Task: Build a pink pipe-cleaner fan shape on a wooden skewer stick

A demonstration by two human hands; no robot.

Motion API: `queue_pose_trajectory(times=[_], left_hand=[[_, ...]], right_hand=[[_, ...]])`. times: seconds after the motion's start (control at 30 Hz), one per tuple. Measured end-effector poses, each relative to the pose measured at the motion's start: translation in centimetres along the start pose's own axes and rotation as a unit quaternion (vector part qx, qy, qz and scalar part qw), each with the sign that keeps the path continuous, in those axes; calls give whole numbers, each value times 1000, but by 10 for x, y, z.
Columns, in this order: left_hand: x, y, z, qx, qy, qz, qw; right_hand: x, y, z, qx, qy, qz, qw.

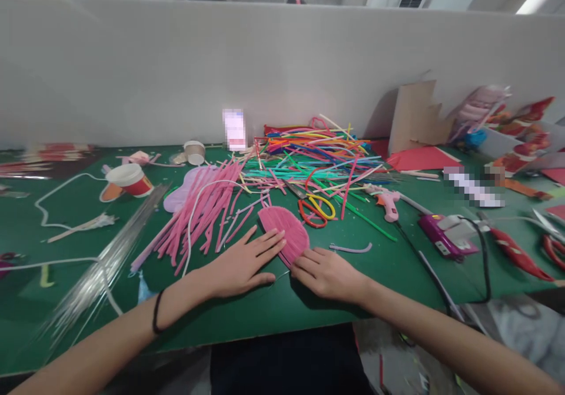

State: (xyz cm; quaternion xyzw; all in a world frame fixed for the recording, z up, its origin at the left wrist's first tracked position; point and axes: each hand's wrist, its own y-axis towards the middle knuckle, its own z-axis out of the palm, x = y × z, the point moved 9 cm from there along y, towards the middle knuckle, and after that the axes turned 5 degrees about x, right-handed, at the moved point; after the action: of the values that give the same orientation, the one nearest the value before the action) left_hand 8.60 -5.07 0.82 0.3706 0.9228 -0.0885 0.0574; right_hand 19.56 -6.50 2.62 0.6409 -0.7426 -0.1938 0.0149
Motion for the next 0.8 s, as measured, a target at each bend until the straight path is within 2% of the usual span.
queue_pose_trajectory(times=[0.1, 0.27, 0.5, 0.63, 0.8], left_hand=[[-1, 0, 4, -21, 36, 6, 999], [0, -2, -3, -55, 39, 19, 998], [26, 3, -34, -182, 7, 30, 983], [33, 13, -40, -183, -18, 59, 981], [27, 15, -41, -210, 46, 98, 972]], right_hand=[[-2, -2, 0, -4, 8, -1, 1000], [-1, -1, -4, 2, 15, -23, 1000], [-9, 0, -5, 3, 53, 10, 999], [-9, 0, -6, -11, 54, 18, 998], [-7, 0, -5, -11, 51, 18, 998]])
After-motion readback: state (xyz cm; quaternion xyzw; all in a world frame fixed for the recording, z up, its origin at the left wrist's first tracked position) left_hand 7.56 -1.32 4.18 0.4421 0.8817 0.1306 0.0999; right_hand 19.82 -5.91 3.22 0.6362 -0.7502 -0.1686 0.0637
